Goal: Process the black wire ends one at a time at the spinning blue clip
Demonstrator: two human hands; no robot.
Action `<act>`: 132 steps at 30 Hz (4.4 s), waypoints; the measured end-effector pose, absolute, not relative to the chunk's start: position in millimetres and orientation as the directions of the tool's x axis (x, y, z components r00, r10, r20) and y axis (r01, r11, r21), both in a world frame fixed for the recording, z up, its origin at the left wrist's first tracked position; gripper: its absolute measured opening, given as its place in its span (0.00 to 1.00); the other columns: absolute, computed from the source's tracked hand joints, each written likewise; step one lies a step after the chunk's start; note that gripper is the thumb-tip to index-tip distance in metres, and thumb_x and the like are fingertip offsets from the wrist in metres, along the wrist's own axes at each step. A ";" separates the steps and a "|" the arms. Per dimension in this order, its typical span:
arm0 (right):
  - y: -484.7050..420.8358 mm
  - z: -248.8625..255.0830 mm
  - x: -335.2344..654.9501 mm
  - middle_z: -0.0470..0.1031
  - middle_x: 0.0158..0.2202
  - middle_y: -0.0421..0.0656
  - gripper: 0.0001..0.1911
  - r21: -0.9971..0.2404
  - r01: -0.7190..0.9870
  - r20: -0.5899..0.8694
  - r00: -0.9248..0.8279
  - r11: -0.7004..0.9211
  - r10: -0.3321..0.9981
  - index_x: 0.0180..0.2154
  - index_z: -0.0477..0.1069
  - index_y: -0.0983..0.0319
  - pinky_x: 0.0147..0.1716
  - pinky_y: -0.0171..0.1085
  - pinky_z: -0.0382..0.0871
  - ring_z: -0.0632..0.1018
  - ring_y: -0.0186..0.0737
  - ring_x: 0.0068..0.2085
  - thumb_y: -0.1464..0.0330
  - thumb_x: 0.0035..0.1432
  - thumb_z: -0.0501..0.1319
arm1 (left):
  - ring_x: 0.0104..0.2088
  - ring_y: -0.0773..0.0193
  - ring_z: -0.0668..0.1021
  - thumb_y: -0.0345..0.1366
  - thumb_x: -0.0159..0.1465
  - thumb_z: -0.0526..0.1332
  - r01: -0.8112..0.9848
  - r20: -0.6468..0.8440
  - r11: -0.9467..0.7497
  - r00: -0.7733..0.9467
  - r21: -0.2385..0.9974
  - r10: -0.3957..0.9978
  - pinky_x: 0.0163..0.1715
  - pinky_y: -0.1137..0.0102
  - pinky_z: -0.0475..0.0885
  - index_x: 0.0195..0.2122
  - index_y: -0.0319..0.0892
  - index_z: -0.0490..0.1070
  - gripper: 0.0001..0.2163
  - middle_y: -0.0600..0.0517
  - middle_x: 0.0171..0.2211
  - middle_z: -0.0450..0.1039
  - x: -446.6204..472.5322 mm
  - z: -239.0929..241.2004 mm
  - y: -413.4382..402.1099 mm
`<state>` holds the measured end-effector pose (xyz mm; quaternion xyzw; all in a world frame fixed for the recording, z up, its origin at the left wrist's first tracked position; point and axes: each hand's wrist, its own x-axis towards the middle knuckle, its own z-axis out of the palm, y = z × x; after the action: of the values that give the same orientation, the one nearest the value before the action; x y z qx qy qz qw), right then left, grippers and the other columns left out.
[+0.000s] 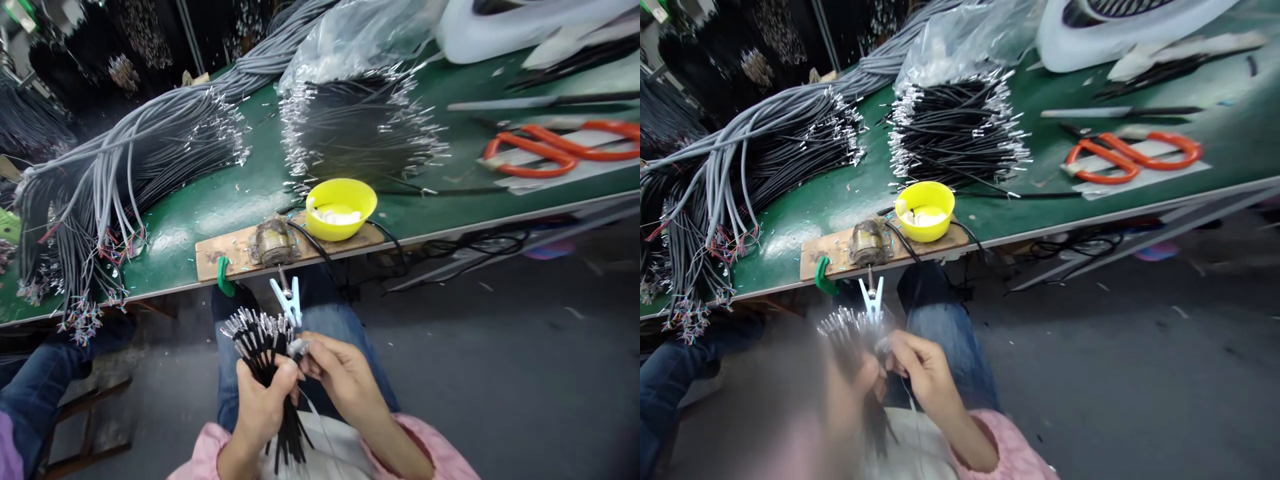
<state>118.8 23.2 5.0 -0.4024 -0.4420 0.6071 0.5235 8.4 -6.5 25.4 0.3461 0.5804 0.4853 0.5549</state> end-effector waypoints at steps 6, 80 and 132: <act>35.8 19.7 124.6 0.65 0.20 0.39 0.18 -0.973 -0.232 0.030 -0.155 -0.007 0.987 0.23 0.69 0.62 0.19 0.32 0.63 0.66 0.33 0.21 0.53 0.50 0.62 | 0.11 0.73 0.63 0.52 0.50 0.64 -0.082 -0.287 0.278 -0.123 0.957 0.950 0.14 0.75 0.59 0.17 0.38 0.69 0.21 0.57 0.10 0.62 4.0 29.0 -0.7; 85.6 35.1 101.4 0.77 0.20 0.38 0.17 -0.587 -0.715 -0.309 -0.236 -0.381 0.921 0.24 0.77 0.60 0.21 0.33 0.66 0.74 0.37 0.21 0.55 0.34 0.72 | 0.21 0.59 0.79 0.44 0.48 0.67 0.236 -0.022 0.112 -0.355 0.965 0.935 0.25 0.67 0.77 0.18 0.50 0.77 0.07 0.54 0.18 0.78 8.4 48.5 14.0; 62.0 22.1 117.4 0.59 0.14 0.35 0.19 -0.684 -0.575 -0.303 -0.335 -0.449 0.892 0.15 0.69 0.63 0.18 0.31 0.51 0.57 0.29 0.19 0.57 0.37 0.71 | 0.21 0.55 0.79 0.44 0.45 0.69 0.218 -0.086 0.165 -0.331 0.962 0.940 0.26 0.65 0.76 0.18 0.43 0.78 0.09 0.48 0.19 0.79 2.2 40.2 -4.1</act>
<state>117.4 62.0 22.1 -0.3355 -0.2363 0.7822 0.4688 2.2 -4.1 40.2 0.4370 0.6624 0.4759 0.3791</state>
